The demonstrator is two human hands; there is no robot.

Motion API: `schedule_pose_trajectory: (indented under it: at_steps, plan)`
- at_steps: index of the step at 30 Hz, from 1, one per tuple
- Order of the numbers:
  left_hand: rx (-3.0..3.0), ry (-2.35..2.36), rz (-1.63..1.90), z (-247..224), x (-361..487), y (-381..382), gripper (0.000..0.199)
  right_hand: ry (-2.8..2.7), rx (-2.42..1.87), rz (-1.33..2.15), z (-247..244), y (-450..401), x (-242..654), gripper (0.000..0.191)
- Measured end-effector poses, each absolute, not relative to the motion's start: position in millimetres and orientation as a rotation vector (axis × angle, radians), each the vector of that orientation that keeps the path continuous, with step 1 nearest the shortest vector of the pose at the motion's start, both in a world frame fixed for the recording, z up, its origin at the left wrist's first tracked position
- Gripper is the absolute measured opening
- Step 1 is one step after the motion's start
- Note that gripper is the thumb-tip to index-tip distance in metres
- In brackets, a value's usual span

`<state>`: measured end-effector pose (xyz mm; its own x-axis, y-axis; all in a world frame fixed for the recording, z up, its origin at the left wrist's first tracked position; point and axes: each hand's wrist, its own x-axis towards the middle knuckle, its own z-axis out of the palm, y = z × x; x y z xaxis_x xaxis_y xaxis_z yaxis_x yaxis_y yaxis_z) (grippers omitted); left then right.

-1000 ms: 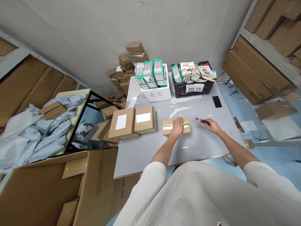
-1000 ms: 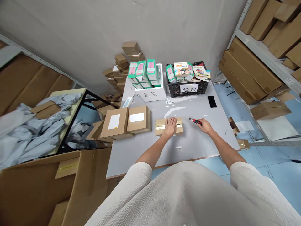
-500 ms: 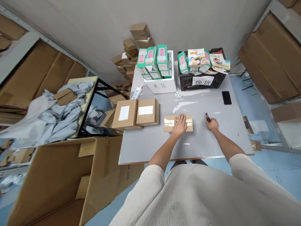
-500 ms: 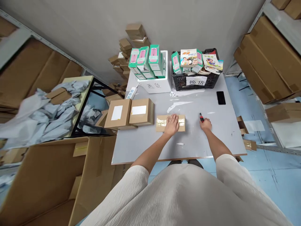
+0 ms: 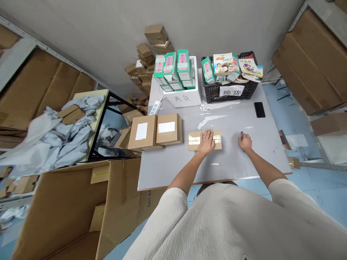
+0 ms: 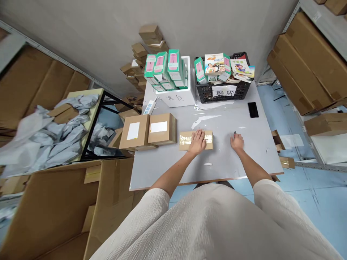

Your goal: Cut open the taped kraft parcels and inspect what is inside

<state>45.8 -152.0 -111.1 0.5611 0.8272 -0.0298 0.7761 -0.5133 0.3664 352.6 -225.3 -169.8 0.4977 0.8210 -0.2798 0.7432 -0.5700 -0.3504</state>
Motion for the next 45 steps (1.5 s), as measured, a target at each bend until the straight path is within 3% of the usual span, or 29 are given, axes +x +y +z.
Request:
schedule_pose_trajectory:
  at_steps: [5, 8, 14, 28, 34, 45]
  plan:
    - [2.417, 1.309, 0.263, -99.2, 22.4, -148.9, 0.063, -1.771, -1.979, 0.611, -128.3, -197.0, 303.6, 0.048]
    - [2.397, 1.404, 0.298, -93.4, -5.1, -151.3, 0.06, -1.971, -1.871, 0.581, -108.6, -185.8, 274.2, 0.058]
    - [2.302, 1.549, 0.336, -97.7, -54.8, -155.7, 0.06, -2.118, -1.936, 0.572, -88.7, -173.1, 250.8, 0.063]
    - [2.123, 1.491, 0.443, -108.5, -53.6, -155.3, 0.072, -2.48, -1.963, 0.347, -57.2, -165.8, 242.8, 0.037]
    - [2.113, 1.493, 0.398, -108.9, -52.5, -153.3, 0.074, -2.538, -2.002, 0.258, -55.8, -169.8, 238.7, 0.045]
    - [2.108, 1.457, 0.445, -107.9, -61.7, -152.6, 0.087, -2.281, -2.091, 0.372, -40.0, -149.5, 242.8, 0.044]
